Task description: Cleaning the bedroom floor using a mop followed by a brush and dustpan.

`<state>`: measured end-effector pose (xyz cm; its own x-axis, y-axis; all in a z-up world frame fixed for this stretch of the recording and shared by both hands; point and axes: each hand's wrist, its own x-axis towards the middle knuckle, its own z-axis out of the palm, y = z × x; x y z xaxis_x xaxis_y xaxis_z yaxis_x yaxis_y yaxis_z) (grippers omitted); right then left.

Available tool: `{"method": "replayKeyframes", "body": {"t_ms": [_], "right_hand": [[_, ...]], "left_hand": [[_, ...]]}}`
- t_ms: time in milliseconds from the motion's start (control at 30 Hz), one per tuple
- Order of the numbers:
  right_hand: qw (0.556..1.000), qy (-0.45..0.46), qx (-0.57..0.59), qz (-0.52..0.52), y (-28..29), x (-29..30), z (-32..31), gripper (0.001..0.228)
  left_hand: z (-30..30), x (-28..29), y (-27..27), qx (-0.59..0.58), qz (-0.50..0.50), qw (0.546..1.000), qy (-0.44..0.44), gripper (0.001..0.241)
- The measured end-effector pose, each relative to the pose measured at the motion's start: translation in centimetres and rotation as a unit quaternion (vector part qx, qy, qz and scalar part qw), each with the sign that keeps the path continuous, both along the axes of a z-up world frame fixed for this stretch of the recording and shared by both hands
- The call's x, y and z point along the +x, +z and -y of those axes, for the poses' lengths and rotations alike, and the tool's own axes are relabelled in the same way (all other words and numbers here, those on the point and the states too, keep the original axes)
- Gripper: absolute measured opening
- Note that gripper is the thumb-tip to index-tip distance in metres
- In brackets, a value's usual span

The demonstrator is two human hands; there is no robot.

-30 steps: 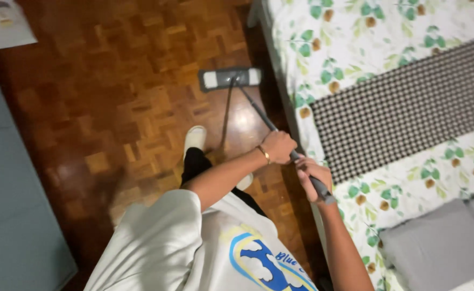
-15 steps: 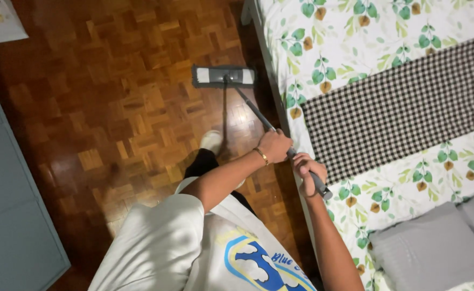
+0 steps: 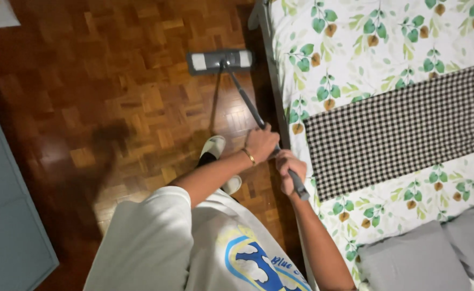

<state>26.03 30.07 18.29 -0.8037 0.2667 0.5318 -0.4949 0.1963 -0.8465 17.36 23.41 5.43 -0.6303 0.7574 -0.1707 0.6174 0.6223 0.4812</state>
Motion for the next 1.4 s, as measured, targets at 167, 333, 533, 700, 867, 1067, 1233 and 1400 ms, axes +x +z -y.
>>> {"method": "replayKeyframes", "body": {"t_ms": [167, 333, 533, 700, 867, 1067, 1233, 1400], "right_hand": [[0.999, 0.034, 0.003, -0.018, -0.8, -5.6, -0.5, 0.036], [0.999, 0.045, 0.013, -0.016, -0.4, -9.6, -1.0, 0.034], [0.996, 0.06, 0.059, 0.033, -4.2, -10.1, -1.3, 0.042], [0.988, 0.076, 0.092, 0.093, -2.9, -11.2, 0.6, 0.046], [0.977, 0.105, 0.149, 0.111, -3.9, -9.3, 2.2, 0.02], [0.98, 0.091, 0.138, 0.108, -4.6, -2.7, 0.8, 0.027], [0.982, 0.097, 0.118, 0.106, -1.3, 4.8, -1.8, 0.032], [0.977, 0.089, 0.135, 0.136, 4.4, 14.1, -3.3, 0.037]], "left_hand": [[-0.3, -5.6, -3.2, 0.024, -0.039, 0.999, 0.011, 0.025], [-0.8, -9.6, -3.3, 0.024, -0.026, 0.999, 0.009, 0.023], [0.0, -12.1, -5.0, -0.007, -0.012, 1.0, 0.006, 0.026], [1.4, -13.3, -7.0, -0.087, 0.01, 0.996, 0.016, 0.029], [4.2, -12.3, -5.6, -0.084, -0.083, 0.993, 0.006, 0.034], [3.8, -5.9, -4.8, -0.019, -0.118, 0.993, -0.006, 0.027], [0.8, 1.0, -1.6, -0.043, -0.09, 0.993, -0.06, 0.035], [0.0, 10.9, 5.5, -0.002, -0.108, 0.989, -0.105, 0.026]]}}
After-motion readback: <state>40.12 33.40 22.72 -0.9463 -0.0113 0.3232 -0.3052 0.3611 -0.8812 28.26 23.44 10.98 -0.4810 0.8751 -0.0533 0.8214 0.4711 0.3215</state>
